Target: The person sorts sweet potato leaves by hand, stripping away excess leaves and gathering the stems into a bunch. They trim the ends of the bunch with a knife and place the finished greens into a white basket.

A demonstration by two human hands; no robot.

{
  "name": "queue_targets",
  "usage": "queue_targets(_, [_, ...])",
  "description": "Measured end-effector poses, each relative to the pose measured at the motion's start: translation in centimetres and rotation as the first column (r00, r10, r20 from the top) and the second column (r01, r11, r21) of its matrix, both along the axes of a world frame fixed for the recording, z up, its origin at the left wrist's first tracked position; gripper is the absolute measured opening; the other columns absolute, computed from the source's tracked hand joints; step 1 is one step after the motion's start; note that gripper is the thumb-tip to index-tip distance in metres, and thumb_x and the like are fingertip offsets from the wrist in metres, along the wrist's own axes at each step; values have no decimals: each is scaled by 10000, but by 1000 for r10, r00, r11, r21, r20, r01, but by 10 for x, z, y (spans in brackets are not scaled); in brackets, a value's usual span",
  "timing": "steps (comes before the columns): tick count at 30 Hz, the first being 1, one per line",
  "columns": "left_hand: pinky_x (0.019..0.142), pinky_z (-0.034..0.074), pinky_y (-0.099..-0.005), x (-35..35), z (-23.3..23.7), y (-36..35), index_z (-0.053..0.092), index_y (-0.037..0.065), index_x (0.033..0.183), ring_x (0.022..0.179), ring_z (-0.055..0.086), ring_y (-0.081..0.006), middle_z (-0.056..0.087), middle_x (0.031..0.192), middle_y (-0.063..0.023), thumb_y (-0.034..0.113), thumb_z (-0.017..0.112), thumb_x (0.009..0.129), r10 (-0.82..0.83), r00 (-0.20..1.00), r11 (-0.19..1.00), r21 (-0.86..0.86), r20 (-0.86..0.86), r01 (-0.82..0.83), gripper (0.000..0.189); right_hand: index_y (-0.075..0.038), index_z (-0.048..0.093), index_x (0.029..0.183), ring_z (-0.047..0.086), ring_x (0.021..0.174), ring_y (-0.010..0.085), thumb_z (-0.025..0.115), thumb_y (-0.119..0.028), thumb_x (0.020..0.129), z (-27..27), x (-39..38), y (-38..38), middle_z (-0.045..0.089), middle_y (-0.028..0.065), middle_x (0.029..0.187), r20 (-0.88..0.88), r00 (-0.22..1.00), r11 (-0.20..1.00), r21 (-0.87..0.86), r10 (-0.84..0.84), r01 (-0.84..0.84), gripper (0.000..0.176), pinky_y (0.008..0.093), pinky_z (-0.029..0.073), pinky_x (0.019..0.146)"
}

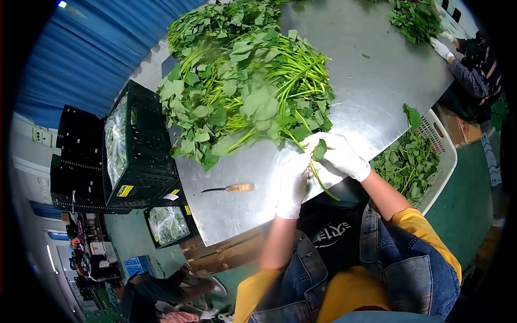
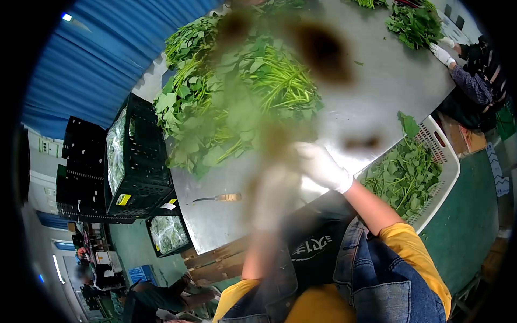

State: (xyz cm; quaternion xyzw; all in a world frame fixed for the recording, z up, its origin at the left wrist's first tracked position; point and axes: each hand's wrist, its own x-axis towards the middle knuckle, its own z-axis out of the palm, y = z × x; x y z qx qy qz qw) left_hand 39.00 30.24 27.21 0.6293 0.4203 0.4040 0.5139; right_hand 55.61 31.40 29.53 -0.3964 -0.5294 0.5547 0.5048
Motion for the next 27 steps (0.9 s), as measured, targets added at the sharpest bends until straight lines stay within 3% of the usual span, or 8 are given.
queue_targets(4, [592, 392, -213, -8, -9, 8, 631, -39, 1095, 674, 513, -75, 634, 835, -42, 178, 522, 963, 34, 955, 985, -170, 296, 18, 277, -40, 620, 839, 624, 886, 234, 684, -11, 779, -1, 45, -2, 635, 108, 945, -610, 792, 985, 148, 20, 89, 92, 364, 520, 884])
queue_targets(6, [610, 421, -223, -19, 7, 16, 628, -49, 1098, 681, 527, -84, 643, 880, -52, 182, 506, 967, 225, 846, 891, 453, -484, 22, 292, -72, 659, 1045, 610, 998, 197, 751, -173, 766, 1, 95, 12, 639, 84, 1121, -964, 244, 982, 140, 107, 124, 311, 321, 521, 814])
queue_targets(8, [616, 418, -222, -23, 6, 19, 608, -44, 1114, 681, 519, -88, 611, 841, -37, 179, 511, 965, 272, 962, 952, 160, -37, -263, 286, -88, 642, 1153, 592, 1068, 192, 716, -142, 820, 16, 118, 34, 614, 80, 1200, -921, 246, 935, 337, 302, 114, 346, 316, 503, 856])
queue_targets(11, [624, 413, -220, -22, 4, 25, 579, -38, 1138, 679, 507, -94, 564, 783, -16, 176, 519, 963, 431, 779, 899, -289, 455, -329, 283, -104, 536, 1313, 561, 1118, 198, 635, -113, 872, 23, 110, 80, 576, 63, 1261, -235, 952, 970, 99, -194, 222, 453, 314, 477, 879])
queue_targets(14, [632, 408, -218, -31, -17, 31, 549, -31, 1163, 678, 495, -100, 516, 726, 6, 172, 527, 960, 410, 782, 901, -341, 469, -268, 287, -139, 503, 1346, 542, 1129, 221, 594, -68, 843, 13, 81, 145, 571, 76, 1260, 456, 699, 754, 630, -550, 182, 517, 340, 449, 884])
queue_targets(18, [642, 414, -234, -42, -7, 18, 557, -20, 1138, 686, 506, -115, 531, 727, -7, 135, 496, 970, 464, 748, 883, -309, 475, -352, 236, -167, 586, 1262, 560, 1083, 253, 587, -29, 759, -10, 89, 216, 614, 98, 1161, 824, 183, 829, 555, -536, -71, 521, 366, 410, 890])
queue_targets(24, [733, 439, -241, -52, 35, 16, 502, -36, 1273, 693, 522, -112, 487, 634, 10, 131, 476, 976, 607, 507, 783, -351, 612, -513, 341, -168, 700, 1006, 594, 814, 212, 662, -178, 772, 10, 109, 185, 624, 32, 790, 554, 174, 519, 829, -814, -209, 237, 346, 401, 729])
queue_targets(27, [742, 432, -237, -58, 26, 18, 483, -58, 1283, 661, 509, -113, 389, 571, 32, 137, 475, 976, 562, 415, 816, -561, 715, -140, 364, -118, 693, 1042, 600, 669, 170, 638, -185, 848, 59, 88, 117, 656, 39, 774, 504, 388, 573, 816, -771, 77, 212, 308, 440, 658])
